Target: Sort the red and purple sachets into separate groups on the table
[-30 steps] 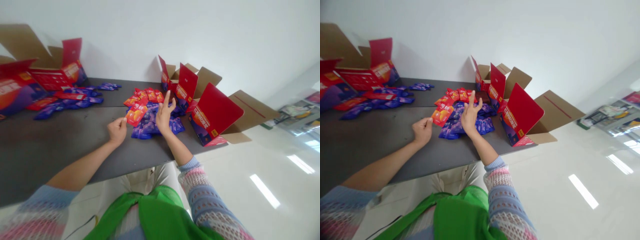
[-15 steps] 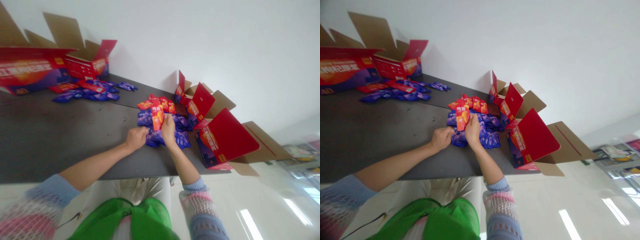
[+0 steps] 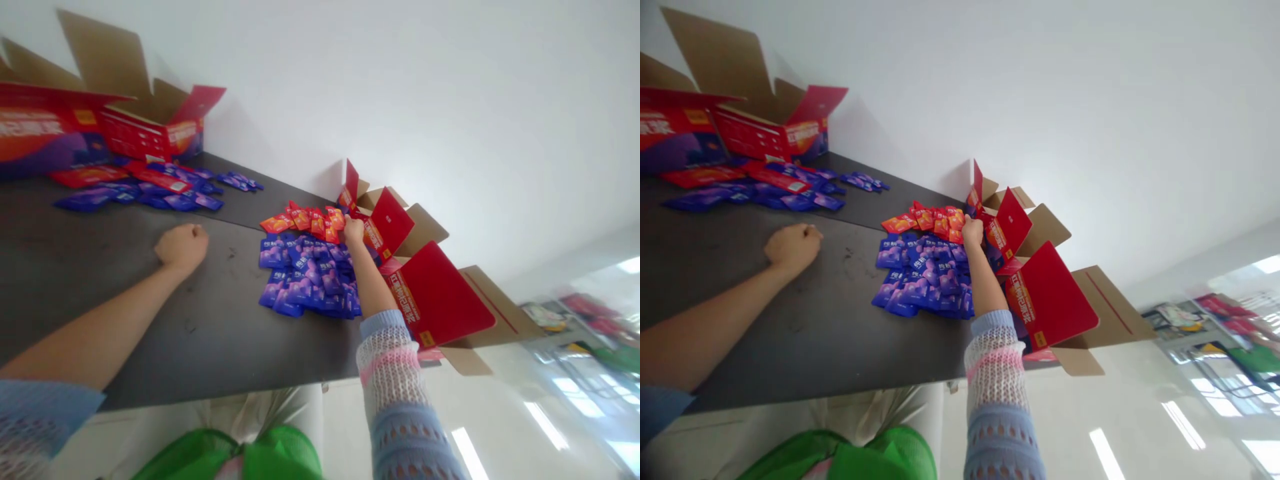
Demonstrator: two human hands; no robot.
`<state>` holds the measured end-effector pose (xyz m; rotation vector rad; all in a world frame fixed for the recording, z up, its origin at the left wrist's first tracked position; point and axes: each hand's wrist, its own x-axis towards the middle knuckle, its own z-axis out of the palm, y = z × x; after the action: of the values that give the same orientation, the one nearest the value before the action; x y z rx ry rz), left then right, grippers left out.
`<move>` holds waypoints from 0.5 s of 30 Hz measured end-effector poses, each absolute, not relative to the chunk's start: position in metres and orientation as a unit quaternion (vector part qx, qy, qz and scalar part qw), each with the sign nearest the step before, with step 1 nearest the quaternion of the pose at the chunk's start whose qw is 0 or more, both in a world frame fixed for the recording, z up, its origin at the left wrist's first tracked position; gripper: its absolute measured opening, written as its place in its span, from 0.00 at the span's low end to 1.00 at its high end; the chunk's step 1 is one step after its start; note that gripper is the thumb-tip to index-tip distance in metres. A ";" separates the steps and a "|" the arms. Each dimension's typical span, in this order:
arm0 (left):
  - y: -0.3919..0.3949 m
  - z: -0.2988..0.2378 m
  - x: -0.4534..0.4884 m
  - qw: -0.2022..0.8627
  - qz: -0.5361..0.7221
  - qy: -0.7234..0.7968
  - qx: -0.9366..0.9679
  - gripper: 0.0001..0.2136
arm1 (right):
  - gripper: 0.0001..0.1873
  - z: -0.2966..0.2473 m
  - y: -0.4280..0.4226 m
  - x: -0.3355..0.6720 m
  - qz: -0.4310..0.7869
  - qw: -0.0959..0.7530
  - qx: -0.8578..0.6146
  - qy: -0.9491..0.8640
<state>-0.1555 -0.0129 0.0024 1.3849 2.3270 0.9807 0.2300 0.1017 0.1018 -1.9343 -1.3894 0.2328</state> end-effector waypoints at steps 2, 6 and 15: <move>-0.009 0.002 -0.161 0.094 0.288 0.835 0.459 0.13 | 0.24 0.096 0.111 0.231 0.091 0.339 -0.787 -0.507; -0.007 0.002 -0.157 0.061 0.249 0.826 0.502 0.14 | 0.31 0.086 0.122 0.228 0.107 0.300 -0.816 -0.483; -0.005 -0.001 -0.155 0.036 0.228 0.827 0.512 0.18 | 0.26 0.081 0.129 0.218 0.135 0.226 -0.821 -0.507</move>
<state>-0.1552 -0.0046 -0.0012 1.5727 2.5417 0.7014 0.2185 0.1290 0.0810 -2.2634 -1.3972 0.3713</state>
